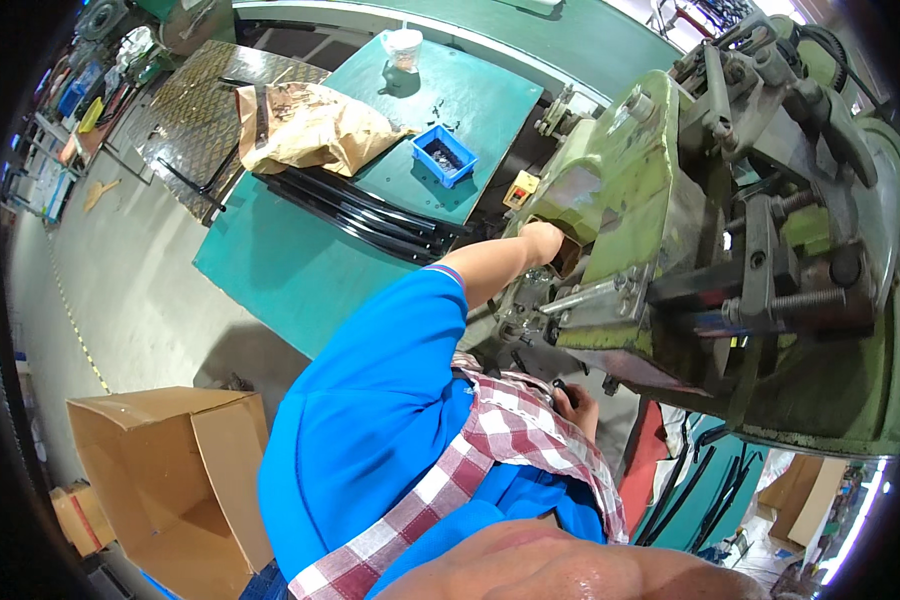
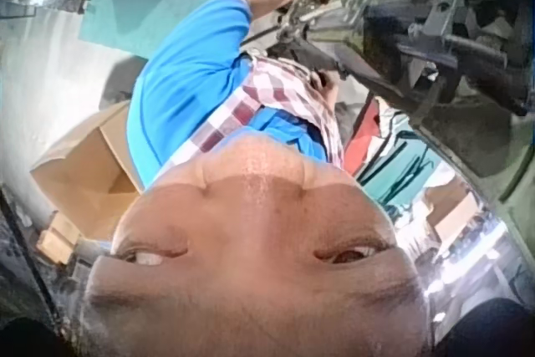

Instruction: The person assembles black metal frame components using a green industrial machine. They insert rods into the machine, secure them, and then place the assembled frames into a blue crate. The process is repeated multiple times.

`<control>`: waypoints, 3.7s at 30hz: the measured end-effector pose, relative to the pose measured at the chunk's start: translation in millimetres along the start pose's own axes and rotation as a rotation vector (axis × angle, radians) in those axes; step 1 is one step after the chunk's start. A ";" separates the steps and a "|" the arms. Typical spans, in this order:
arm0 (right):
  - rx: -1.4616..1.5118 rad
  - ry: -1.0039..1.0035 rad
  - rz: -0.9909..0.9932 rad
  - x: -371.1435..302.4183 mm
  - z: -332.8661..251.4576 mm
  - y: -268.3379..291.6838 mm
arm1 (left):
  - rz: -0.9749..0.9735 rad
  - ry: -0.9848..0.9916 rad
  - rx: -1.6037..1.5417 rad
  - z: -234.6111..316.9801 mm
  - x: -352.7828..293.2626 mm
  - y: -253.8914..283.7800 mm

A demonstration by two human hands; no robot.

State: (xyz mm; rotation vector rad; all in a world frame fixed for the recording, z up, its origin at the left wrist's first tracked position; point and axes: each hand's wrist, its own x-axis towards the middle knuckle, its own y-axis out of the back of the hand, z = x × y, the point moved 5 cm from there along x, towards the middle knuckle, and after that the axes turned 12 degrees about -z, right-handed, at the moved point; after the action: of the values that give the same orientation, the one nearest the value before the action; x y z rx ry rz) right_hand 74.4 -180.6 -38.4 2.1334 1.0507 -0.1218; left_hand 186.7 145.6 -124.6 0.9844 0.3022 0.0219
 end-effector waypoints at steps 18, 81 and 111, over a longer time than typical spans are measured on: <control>0.017 -0.016 -0.003 -8.8 5.1 0.3 | -0.069 0.051 0.202 -2.3 4.9 -12.3; -0.135 0.272 0.008 76.9 -17.3 -14.2 | -0.269 -0.044 -0.931 70.6 -170.1 -8.0; -0.370 0.364 0.071 34.2 70.4 27.5 | 0.152 0.230 0.599 -156.7 -264.8 7.9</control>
State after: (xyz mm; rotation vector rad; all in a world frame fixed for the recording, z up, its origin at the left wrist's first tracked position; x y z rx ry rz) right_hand 132.4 -215.4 -86.3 1.8855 1.0983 0.4769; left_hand -107.0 237.1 -134.8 1.6033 0.4577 0.1934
